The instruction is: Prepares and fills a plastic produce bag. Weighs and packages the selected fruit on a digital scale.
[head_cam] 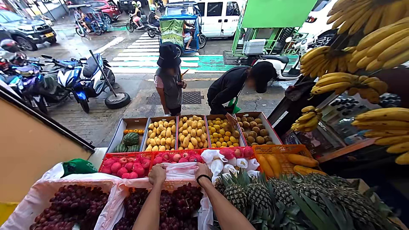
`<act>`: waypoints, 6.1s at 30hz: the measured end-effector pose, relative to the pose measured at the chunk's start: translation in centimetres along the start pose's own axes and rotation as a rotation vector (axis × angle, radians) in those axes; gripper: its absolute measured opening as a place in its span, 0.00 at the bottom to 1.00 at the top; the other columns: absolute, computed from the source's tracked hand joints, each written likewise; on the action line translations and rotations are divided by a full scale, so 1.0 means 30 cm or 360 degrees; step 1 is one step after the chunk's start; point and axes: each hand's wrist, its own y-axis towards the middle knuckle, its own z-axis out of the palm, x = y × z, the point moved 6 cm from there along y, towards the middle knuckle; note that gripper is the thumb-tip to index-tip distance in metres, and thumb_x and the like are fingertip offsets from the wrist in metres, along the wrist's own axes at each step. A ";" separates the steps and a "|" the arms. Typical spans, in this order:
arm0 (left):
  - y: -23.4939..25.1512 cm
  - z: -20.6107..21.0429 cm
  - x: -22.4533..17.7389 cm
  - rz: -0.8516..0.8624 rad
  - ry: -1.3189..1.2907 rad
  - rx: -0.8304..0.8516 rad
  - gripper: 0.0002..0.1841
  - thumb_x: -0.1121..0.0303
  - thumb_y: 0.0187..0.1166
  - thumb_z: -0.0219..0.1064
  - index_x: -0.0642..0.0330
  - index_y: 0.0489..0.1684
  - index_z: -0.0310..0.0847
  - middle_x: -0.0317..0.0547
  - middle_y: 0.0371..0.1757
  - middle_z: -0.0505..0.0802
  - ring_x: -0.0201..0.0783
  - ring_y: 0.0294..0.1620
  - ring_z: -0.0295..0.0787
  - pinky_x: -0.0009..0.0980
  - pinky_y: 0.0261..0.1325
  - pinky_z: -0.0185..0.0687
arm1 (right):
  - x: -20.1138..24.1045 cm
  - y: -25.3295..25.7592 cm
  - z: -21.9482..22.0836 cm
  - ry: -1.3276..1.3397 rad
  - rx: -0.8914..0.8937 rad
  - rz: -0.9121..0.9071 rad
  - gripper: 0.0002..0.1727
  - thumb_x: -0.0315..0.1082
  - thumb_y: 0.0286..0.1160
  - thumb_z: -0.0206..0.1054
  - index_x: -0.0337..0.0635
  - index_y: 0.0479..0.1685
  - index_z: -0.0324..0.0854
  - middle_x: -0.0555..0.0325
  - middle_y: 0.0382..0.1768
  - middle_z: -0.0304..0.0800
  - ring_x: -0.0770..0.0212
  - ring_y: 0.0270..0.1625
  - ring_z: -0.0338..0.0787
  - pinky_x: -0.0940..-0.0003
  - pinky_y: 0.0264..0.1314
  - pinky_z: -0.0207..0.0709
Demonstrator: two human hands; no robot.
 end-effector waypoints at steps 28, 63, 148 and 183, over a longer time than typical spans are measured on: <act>-0.006 -0.016 -0.008 0.0084 -0.0083 -0.0166 0.14 0.64 0.78 0.64 0.42 0.56 0.92 0.42 0.62 0.93 0.49 0.65 0.89 0.58 0.63 0.81 | 0.005 -0.011 -0.017 0.0084 -0.0022 0.0008 0.26 0.41 0.74 0.68 0.67 0.75 0.82 0.47 0.72 0.85 0.42 0.72 0.84 0.36 0.67 0.77; -0.001 -0.005 -0.013 0.0069 0.0009 -0.0097 0.14 0.67 0.77 0.65 0.43 0.54 0.93 0.49 0.63 0.92 0.56 0.67 0.86 0.63 0.62 0.78 | -0.003 -0.002 -0.008 0.0153 0.0124 0.0034 0.24 0.34 0.77 0.64 0.59 0.73 0.83 0.45 0.77 0.79 0.41 0.75 0.82 0.38 0.68 0.79; 0.021 0.023 -0.014 0.0336 -0.0083 0.0221 0.23 0.66 0.81 0.60 0.40 0.75 0.81 0.51 0.73 0.86 0.55 0.64 0.87 0.58 0.61 0.81 | 0.024 -0.002 -0.021 -0.0152 -0.0298 0.0148 0.36 0.34 0.70 0.70 0.63 0.84 0.74 0.36 0.79 0.75 0.32 0.74 0.81 0.30 0.70 0.76; 0.389 0.299 -0.316 0.1143 -0.0237 0.0788 0.28 0.84 0.72 0.64 0.58 0.75 0.79 0.67 0.75 0.81 0.64 0.77 0.75 0.62 0.77 0.71 | -0.006 0.474 0.048 0.0446 -0.0082 0.0267 0.43 0.37 0.67 0.77 0.58 0.89 0.66 0.25 0.77 0.73 0.24 0.71 0.80 0.25 0.64 0.76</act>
